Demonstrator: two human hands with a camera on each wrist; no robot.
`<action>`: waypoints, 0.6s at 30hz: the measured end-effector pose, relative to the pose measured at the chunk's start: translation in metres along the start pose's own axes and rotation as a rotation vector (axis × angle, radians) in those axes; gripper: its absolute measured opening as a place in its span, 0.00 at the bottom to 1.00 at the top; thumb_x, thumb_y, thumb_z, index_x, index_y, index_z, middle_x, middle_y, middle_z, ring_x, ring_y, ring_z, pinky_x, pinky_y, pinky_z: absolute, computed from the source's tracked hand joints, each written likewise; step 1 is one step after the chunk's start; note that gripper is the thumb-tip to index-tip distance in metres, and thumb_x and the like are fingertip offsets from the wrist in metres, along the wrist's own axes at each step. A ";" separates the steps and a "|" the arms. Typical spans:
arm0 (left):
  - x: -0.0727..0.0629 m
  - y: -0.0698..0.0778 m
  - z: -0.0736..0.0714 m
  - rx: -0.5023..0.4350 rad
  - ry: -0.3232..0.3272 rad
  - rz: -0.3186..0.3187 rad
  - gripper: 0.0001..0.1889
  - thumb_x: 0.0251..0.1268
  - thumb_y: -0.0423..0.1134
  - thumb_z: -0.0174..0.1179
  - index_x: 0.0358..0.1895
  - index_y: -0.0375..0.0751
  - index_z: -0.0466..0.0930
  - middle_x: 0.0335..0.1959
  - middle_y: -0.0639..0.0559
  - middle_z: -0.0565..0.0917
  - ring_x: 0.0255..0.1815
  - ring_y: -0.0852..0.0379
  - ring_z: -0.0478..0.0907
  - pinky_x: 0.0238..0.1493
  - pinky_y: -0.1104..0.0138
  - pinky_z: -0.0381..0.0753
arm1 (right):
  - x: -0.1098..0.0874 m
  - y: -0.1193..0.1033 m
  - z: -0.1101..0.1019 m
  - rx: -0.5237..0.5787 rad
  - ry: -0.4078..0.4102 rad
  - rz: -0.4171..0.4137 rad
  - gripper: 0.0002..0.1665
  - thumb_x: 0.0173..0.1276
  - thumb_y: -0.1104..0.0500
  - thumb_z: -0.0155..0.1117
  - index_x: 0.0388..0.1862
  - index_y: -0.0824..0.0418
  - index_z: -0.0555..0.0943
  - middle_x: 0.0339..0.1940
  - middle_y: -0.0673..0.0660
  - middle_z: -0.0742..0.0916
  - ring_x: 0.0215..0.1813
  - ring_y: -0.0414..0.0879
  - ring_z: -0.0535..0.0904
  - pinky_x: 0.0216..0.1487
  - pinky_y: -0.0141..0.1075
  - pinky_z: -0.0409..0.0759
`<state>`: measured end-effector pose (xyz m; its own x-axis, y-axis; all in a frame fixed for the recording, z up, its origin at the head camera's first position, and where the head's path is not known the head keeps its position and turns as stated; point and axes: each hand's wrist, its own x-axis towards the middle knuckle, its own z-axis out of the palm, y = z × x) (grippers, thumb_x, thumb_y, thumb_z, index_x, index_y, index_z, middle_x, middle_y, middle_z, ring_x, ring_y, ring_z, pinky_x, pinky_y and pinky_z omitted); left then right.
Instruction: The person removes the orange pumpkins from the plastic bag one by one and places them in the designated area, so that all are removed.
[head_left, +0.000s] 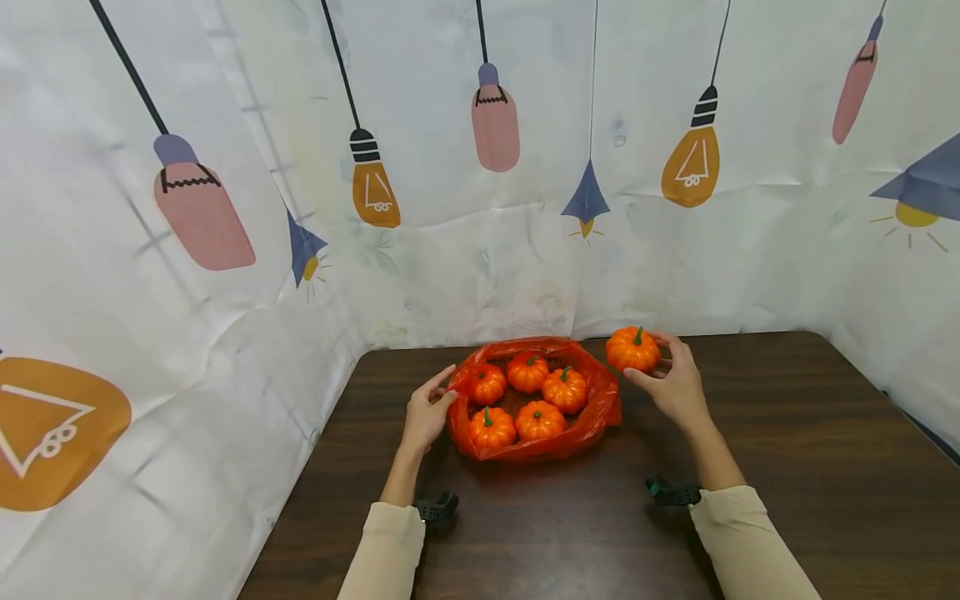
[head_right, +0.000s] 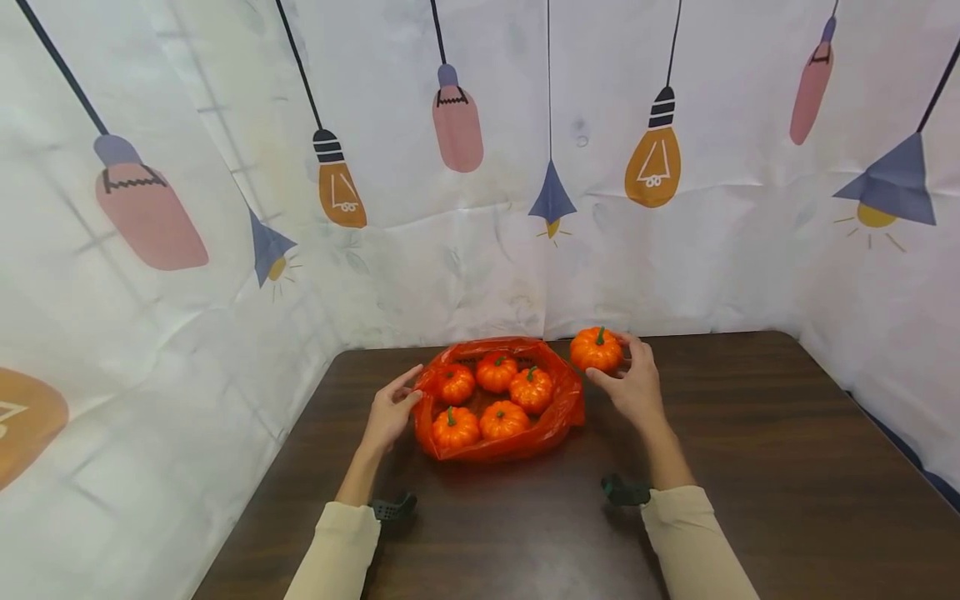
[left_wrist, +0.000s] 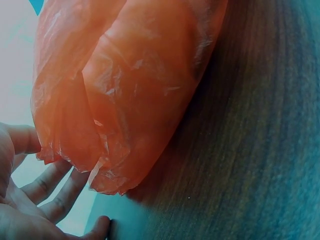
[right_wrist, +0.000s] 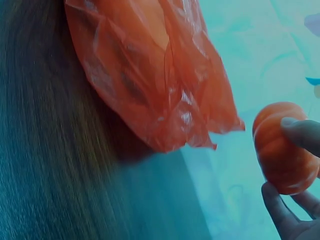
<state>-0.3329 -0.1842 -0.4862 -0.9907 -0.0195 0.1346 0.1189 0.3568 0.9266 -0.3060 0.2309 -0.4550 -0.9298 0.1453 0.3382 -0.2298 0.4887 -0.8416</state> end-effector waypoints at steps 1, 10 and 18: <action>0.000 0.000 0.000 0.000 0.002 0.001 0.24 0.76 0.37 0.58 0.72 0.57 0.76 0.46 0.41 0.82 0.35 0.55 0.75 0.34 0.65 0.74 | 0.000 0.002 -0.001 -0.004 -0.001 0.004 0.48 0.64 0.52 0.76 0.78 0.60 0.64 0.70 0.69 0.69 0.60 0.66 0.76 0.50 0.22 0.77; -0.001 0.001 0.000 -0.014 0.022 -0.005 0.22 0.76 0.37 0.59 0.68 0.61 0.79 0.45 0.43 0.81 0.37 0.55 0.75 0.35 0.67 0.75 | 0.001 0.019 -0.002 -0.038 -0.017 0.048 0.48 0.65 0.56 0.75 0.78 0.65 0.61 0.72 0.73 0.67 0.63 0.72 0.74 0.64 0.61 0.76; -0.002 0.002 0.000 -0.018 0.029 -0.002 0.21 0.75 0.37 0.59 0.67 0.61 0.81 0.44 0.42 0.82 0.36 0.54 0.76 0.35 0.66 0.75 | -0.001 0.036 -0.002 -0.090 -0.053 0.125 0.48 0.65 0.57 0.75 0.78 0.64 0.60 0.73 0.75 0.66 0.66 0.72 0.71 0.67 0.65 0.71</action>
<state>-0.3308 -0.1833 -0.4841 -0.9886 -0.0468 0.1429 0.1187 0.3400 0.9329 -0.3125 0.2499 -0.4848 -0.9639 0.1657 0.2082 -0.0865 0.5451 -0.8339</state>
